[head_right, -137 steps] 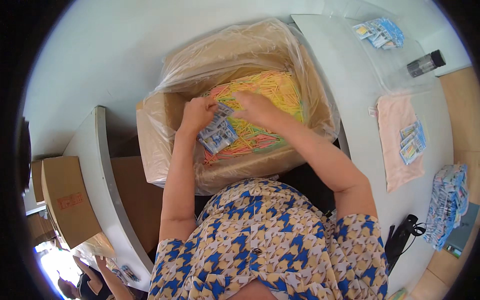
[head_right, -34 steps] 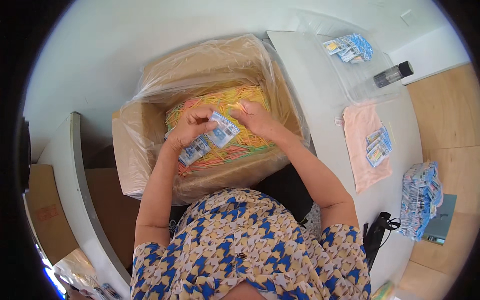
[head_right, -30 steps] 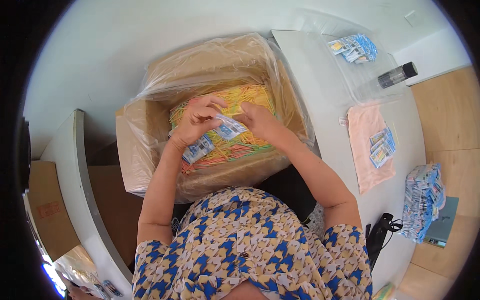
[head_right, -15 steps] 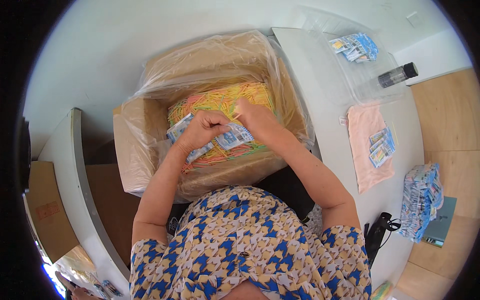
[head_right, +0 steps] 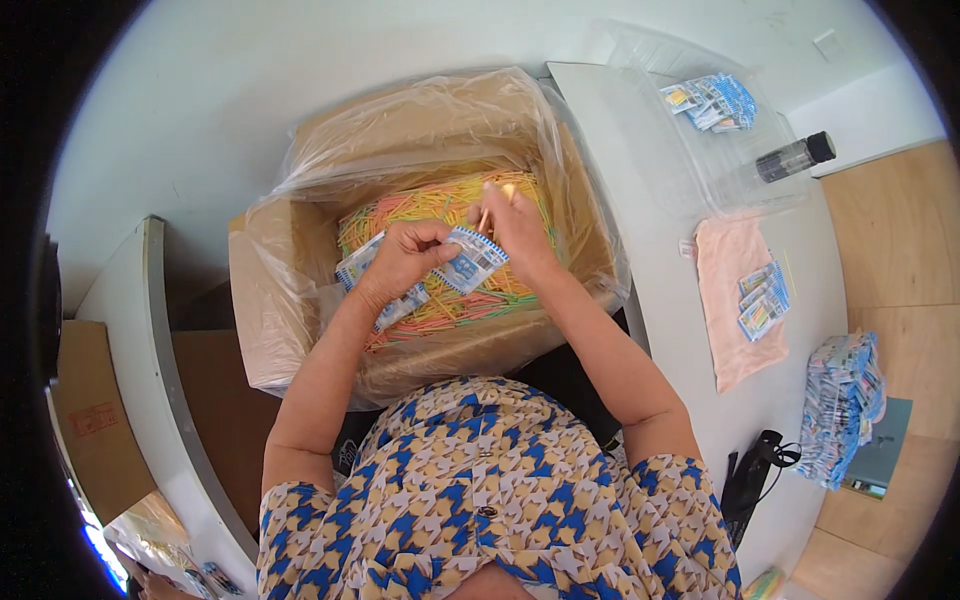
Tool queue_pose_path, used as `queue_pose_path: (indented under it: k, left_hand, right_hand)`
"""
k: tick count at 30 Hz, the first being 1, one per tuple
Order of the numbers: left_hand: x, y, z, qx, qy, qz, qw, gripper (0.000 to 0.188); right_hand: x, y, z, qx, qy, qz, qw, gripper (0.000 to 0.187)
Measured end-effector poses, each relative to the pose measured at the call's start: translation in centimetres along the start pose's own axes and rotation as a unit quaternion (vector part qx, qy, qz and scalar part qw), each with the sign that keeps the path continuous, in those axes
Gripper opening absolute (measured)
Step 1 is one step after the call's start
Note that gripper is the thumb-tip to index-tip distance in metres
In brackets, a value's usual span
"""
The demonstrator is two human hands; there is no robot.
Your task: Packing small packaged noodle items into a large cardboard box lined with plastic.
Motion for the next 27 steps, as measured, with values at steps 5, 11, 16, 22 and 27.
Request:
queue_pose_path:
  k: [5,11,16,22,27]
  left_hand:
    - [-0.1,-1.7,0.7,-0.050,0.019,0.069,0.996,0.005]
    - [0.3,-1.0,-1.1,0.043,-0.059,0.055,0.996,0.004]
    - [0.9,0.1,-2.8,0.138,-0.133,0.052,0.980,0.009]
    - [0.8,-1.0,-2.3,0.160,-0.109,0.056,0.979,0.010]
    - [1.0,0.2,-2.3,0.090,-0.094,0.005,0.991,0.009]
  right_hand:
    - [-0.1,-0.6,2.4,-0.067,0.071,0.027,0.995,0.027]
    - [-0.1,-0.1,1.9,-0.031,0.055,0.018,0.998,0.028]
    - [0.3,-1.4,-1.7,-0.019,0.007,0.052,0.998,0.026]
    - [0.2,0.1,-3.0,0.012,-0.066,0.071,0.995,0.043]
    - [1.7,0.3,-4.5,-0.182,-0.146,-0.009,0.972,0.045]
Point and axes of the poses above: each hand's wrist, its own x-axis away from the middle knuckle, its own z-axis out of the back of the hand, y = z × x, the point moved 9 cm from there along -x, towards the middle knuckle, and after that the axes turned 2 degrees about x, right-handed, at the moved point
